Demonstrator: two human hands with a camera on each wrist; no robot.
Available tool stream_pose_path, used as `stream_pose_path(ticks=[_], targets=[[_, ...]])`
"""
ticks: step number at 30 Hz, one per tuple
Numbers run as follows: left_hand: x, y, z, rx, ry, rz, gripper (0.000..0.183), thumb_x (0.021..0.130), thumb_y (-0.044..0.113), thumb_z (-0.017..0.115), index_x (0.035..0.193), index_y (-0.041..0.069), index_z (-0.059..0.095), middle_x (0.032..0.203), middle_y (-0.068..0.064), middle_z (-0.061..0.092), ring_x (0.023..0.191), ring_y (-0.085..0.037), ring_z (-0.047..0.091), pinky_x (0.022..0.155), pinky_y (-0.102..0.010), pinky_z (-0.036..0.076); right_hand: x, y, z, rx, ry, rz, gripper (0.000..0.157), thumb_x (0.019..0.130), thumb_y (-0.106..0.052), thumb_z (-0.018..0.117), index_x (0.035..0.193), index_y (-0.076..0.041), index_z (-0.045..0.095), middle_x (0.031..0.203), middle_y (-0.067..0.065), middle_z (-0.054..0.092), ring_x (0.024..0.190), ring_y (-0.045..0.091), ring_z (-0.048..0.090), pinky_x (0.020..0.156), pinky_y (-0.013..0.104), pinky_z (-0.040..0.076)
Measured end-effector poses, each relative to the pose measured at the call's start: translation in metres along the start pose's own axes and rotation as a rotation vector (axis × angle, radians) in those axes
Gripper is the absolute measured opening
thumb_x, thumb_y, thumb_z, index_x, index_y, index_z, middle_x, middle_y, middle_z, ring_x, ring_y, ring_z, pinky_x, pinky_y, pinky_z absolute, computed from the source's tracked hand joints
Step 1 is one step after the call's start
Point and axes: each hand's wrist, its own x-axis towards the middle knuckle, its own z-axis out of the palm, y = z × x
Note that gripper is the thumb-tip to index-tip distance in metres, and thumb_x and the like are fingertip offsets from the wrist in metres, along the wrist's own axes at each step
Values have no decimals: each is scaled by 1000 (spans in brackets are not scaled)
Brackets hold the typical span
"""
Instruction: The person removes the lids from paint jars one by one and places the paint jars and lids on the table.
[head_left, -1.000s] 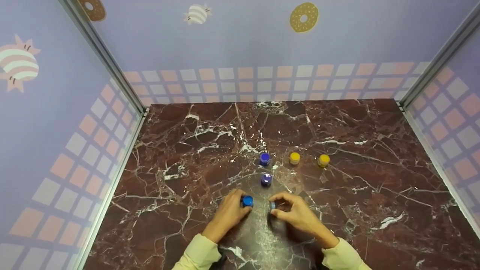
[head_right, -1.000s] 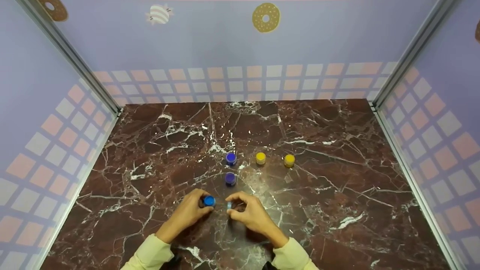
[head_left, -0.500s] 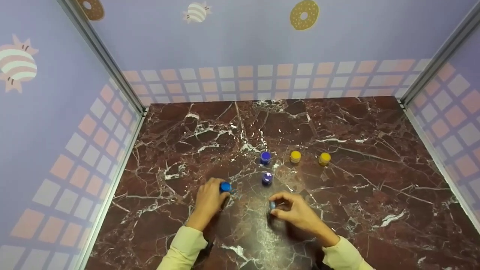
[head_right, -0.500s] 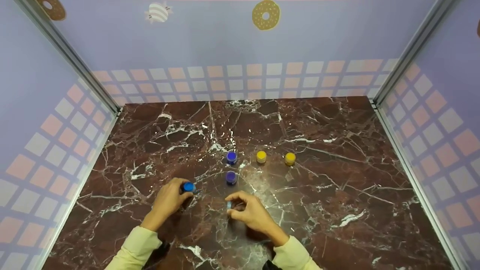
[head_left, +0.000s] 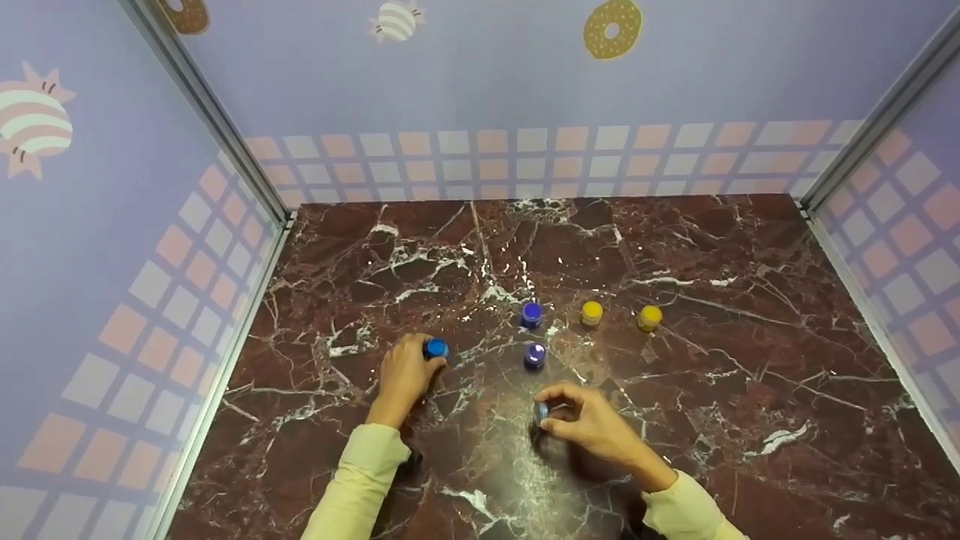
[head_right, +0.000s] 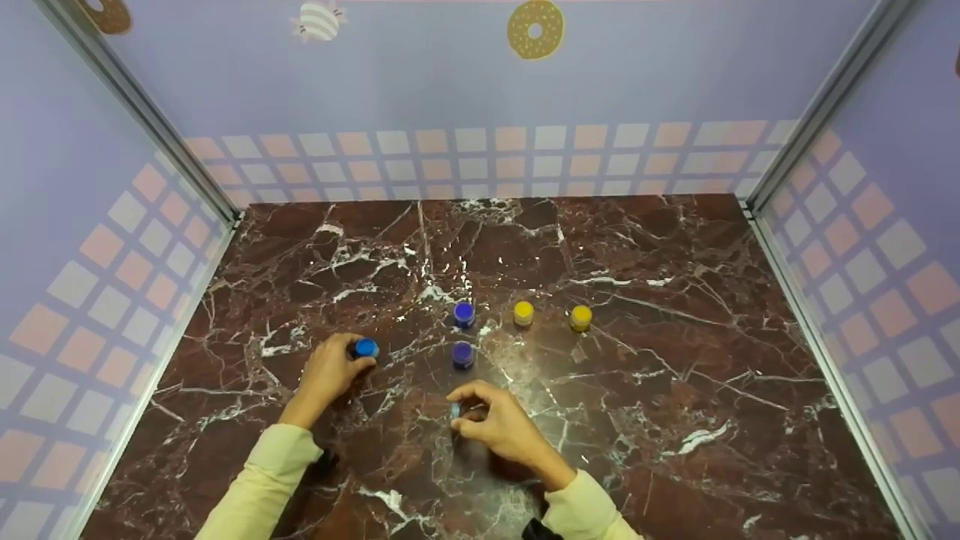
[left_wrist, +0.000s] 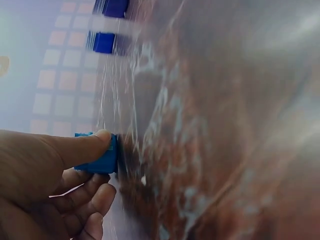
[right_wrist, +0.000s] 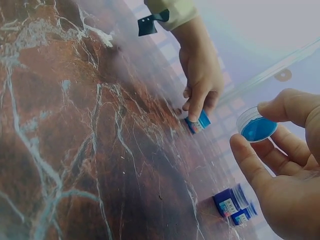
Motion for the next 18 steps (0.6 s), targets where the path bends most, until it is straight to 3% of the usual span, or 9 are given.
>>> stream_pose_path(ticks=[10, 15, 18], targets=[[27, -14, -5, -56, 36, -105, 44, 88, 26, 84, 124, 4, 71, 122, -19, 68, 111, -43, 64, 95, -56, 50, 4, -1, 2, 55, -24, 22, 36, 89, 8, 70, 122, 15, 59, 118, 35, 61, 106, 47, 66, 92, 32, 56], [39, -17, -5, -79, 51, -113, 45, 88, 25, 84, 124, 3, 71, 120, -19, 68, 109, -43, 65, 94, -55, 50, 9, -6, 3, 95, -10, 27, 40, 88, 10, 69, 125, 18, 55, 117, 38, 59, 106, 49, 66, 91, 32, 57], [43, -18, -5, -85, 54, -111, 44, 88, 25, 83, 124, 2, 71, 119, -20, 68, 108, -43, 65, 94, -55, 50, 12, -9, 5, 90, -4, 34, 43, 88, 11, 69, 126, 20, 53, 117, 38, 59, 104, 43, 68, 89, 31, 57]])
